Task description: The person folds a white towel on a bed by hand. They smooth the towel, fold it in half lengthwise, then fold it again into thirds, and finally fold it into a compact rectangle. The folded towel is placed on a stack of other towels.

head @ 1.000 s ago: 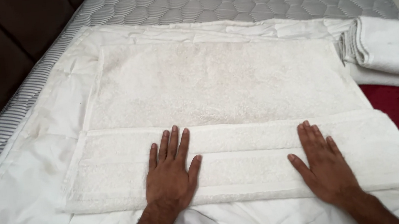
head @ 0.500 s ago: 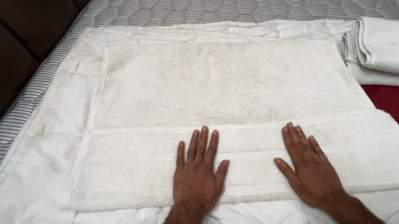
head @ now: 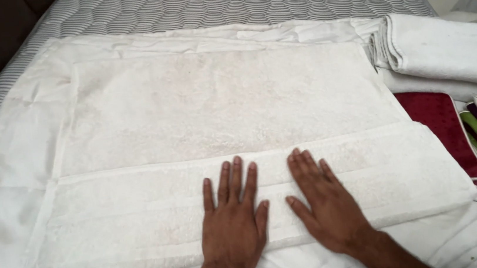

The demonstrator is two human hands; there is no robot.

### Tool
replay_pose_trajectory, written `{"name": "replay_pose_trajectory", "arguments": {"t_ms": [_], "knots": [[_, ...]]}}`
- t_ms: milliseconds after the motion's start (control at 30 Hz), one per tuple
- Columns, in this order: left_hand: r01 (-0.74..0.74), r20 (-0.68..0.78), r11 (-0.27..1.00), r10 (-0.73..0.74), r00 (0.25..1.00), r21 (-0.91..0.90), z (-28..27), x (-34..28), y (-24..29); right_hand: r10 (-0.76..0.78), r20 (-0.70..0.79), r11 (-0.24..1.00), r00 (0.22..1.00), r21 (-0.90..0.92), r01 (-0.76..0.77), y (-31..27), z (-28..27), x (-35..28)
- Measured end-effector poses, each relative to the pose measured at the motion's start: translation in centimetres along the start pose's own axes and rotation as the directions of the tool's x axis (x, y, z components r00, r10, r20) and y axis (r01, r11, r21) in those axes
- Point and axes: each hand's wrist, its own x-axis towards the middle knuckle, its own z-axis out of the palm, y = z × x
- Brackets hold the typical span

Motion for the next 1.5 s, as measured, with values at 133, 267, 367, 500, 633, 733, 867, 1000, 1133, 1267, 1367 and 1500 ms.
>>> {"name": "replay_pose_trajectory", "arguments": {"t_ms": [133,267,367,500,633,733,867,1000,1133,1267,1367,1500], "knots": [[-0.117,-0.297,0.989,0.139,0.945,0.092,1.3,-0.2,-0.9,-0.024,0.063,0.999,0.998,-0.032,0.026,-0.4,0.1,0.2],[-0.103,-0.325,0.989,0.133,0.936,0.108,1.4,-0.1,-1.5,0.043,0.107,0.998,0.993,-0.047,-0.038,-0.1,0.0,0.1],[-0.088,-0.316,0.990,0.119,0.941,0.112,1.3,-0.1,-1.3,0.048,0.102,0.998,0.994,-0.043,-0.044,-0.2,0.2,0.3],[-0.046,-0.167,0.998,0.050,0.985,0.030,0.4,0.2,0.4,0.026,0.066,0.998,0.997,-0.061,-0.022,-0.4,0.6,0.3],[-0.095,-0.181,0.995,0.096,0.979,0.014,1.8,0.3,1.9,-0.057,-0.024,0.998,0.998,-0.012,0.057,-1.6,1.2,0.3],[-0.154,-0.274,0.987,0.158,0.949,0.034,1.9,-0.3,1.3,-0.110,-0.083,0.994,0.990,-0.027,0.108,-2.3,1.8,0.5],[-0.138,-0.222,0.990,0.130,0.966,-0.020,1.8,-1.0,1.0,-0.110,-0.116,0.990,0.987,-0.102,0.099,-2.4,2.1,0.1],[-0.136,-0.262,0.991,0.128,0.956,-0.015,2.1,-0.9,1.0,-0.080,-0.104,0.992,0.991,-0.108,0.069,-2.3,2.0,0.0],[-0.121,-0.265,0.992,0.110,0.958,-0.027,2.5,-0.8,1.3,-0.023,-0.049,0.997,0.999,-0.073,0.020,-2.7,1.8,0.3],[-0.092,-0.172,0.993,0.078,0.982,-0.073,1.4,-0.1,1.3,-0.024,-0.051,0.998,0.998,-0.053,0.021,-3.5,1.9,1.1],[-0.052,-0.069,0.993,0.045,0.997,-0.107,1.6,0.6,0.4,-0.058,-0.074,0.998,0.996,0.019,0.060,-4.4,2.2,1.9],[-0.018,-0.183,0.999,0.011,0.983,-0.032,2.4,0.6,-0.6,-0.051,-0.058,0.999,0.997,0.004,0.051,-5.1,2.7,2.3]]}}
